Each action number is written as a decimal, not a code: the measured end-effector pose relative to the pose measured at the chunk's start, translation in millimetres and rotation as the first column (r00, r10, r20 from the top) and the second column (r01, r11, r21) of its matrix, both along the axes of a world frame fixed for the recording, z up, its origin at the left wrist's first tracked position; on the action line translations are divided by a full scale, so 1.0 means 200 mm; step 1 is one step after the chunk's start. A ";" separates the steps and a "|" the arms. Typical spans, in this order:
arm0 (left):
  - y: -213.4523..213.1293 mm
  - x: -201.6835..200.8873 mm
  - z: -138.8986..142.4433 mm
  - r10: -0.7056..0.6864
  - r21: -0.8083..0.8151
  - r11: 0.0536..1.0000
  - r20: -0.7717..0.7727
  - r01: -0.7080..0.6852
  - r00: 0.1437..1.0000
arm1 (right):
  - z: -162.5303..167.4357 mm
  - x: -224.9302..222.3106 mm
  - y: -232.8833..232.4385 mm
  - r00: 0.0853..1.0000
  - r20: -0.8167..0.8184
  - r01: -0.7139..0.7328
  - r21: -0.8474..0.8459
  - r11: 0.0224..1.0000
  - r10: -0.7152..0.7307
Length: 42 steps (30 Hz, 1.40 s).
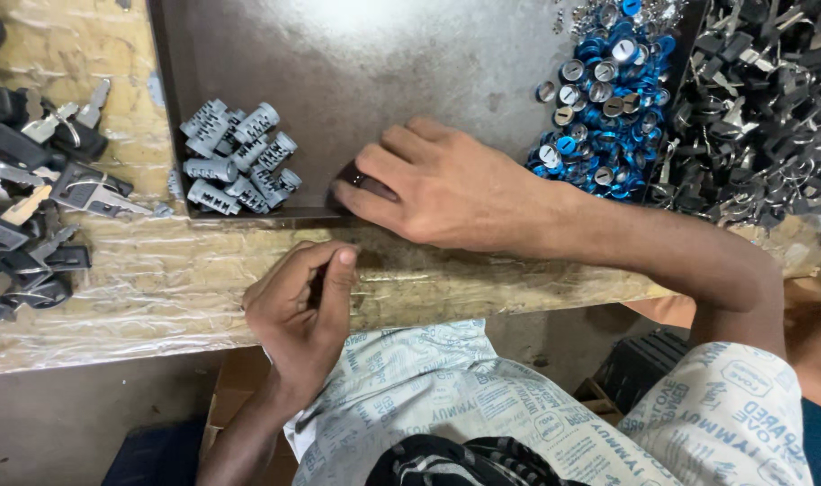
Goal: The person sits at a workbench assembling lock cylinders. They pick small metal pins from a tray, insert them into a lock plug held in their hands, then test the plug by turning a key in it and set the finished plug aside before starting the next one.
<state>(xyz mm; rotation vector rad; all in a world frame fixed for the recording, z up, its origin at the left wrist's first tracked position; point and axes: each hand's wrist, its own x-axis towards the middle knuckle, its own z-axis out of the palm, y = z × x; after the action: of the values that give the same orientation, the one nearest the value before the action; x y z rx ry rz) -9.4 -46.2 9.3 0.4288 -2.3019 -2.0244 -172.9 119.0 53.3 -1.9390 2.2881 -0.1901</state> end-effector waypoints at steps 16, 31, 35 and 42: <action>0.03 0.10 -0.09 0.314 0.436 0.861 -0.050 -0.262 0.948 | -0.06 -0.08 0.10 0.997 0.071 0.046 -0.146 0.988 -0.036; 0.01 0.04 -0.06 0.138 0.298 0.944 0.027 -0.140 0.990 | -0.06 0.04 0.06 0.981 -0.111 0.127 -0.242 0.962 -0.157; 0.01 0.02 -0.05 -0.192 0.452 0.882 0.091 0.131 0.977 | 0.02 0.14 0.17 0.941 -0.283 -0.303 -0.463 0.833 0.185; 0.00 0.01 -0.05 -0.412 0.891 0.406 -0.019 0.202 0.911 | -0.03 0.27 0.27 0.946 -0.183 -0.324 -0.578 0.749 0.267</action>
<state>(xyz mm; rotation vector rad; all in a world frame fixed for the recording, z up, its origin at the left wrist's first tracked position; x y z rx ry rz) -7.5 -45.3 0.1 0.2140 -1.1723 -3.4438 -119.2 173.8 46.5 -2.6246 2.0795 -0.9155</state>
